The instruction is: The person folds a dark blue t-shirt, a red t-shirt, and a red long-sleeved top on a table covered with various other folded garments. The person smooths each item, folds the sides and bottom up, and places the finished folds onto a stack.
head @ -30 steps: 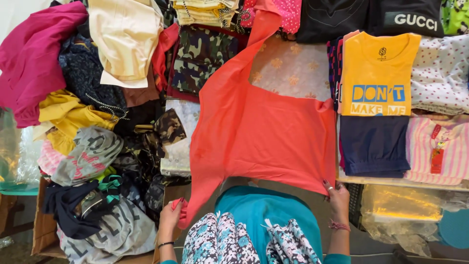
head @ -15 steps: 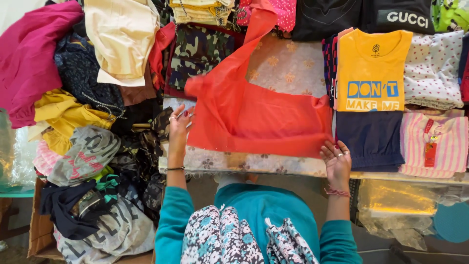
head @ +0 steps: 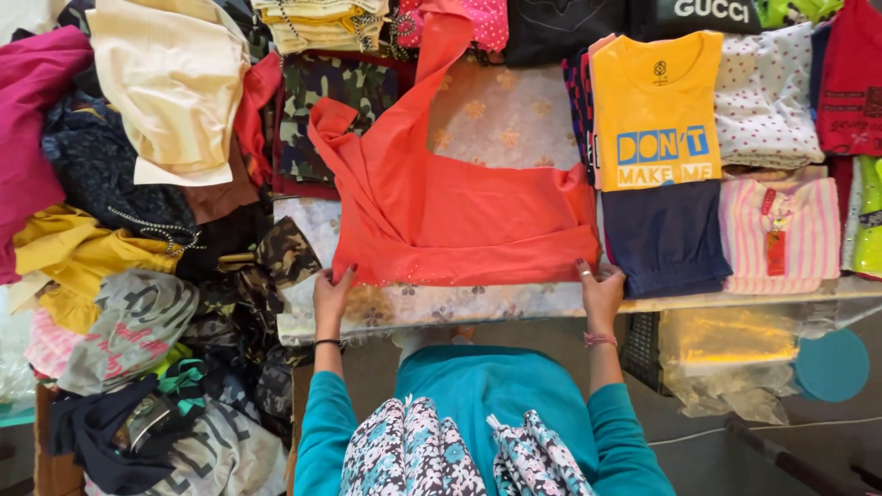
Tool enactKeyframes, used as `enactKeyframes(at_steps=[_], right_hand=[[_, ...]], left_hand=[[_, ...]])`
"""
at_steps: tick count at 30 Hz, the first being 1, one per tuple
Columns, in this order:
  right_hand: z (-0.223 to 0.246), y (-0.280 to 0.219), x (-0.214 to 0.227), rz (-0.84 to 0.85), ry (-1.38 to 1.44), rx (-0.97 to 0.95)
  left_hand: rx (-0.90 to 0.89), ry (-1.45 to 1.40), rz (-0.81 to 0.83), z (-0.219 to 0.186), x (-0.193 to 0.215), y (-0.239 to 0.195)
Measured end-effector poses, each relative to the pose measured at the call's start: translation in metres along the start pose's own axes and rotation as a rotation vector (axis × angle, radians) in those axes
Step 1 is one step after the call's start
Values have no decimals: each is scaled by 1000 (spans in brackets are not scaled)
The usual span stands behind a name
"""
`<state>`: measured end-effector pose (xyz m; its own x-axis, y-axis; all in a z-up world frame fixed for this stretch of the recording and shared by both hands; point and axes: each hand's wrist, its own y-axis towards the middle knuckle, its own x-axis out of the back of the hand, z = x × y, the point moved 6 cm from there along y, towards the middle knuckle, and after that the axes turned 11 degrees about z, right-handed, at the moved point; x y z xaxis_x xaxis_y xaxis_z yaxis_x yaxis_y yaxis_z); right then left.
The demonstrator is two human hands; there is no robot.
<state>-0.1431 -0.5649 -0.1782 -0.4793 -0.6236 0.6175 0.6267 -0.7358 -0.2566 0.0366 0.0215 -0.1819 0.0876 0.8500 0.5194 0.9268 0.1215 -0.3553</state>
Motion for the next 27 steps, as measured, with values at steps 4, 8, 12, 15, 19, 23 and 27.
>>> enactKeyframes(at_steps=[4,8,12,15,19,23,27], right_hand=[[-8,-2,-5,182,-160,-89],[-44,-10,2,214,345,-32],[-67,-30,9,235,413,-78],[-73,-34,11,230,353,-62],[-7,-60,28,52,101,76],[52,-74,28,-118,-218,427],[78,-54,17,-56,-249,497]], left_hand=[[-58,-41,152,25,-11,5],[118,-528,182,41,4,-16],[111,-587,186,85,11,-25],[123,-544,172,78,15,-37],[127,-540,99,48,15,-41],[-30,-473,52,23,18,-53],[-54,-540,98,54,14,-45]])
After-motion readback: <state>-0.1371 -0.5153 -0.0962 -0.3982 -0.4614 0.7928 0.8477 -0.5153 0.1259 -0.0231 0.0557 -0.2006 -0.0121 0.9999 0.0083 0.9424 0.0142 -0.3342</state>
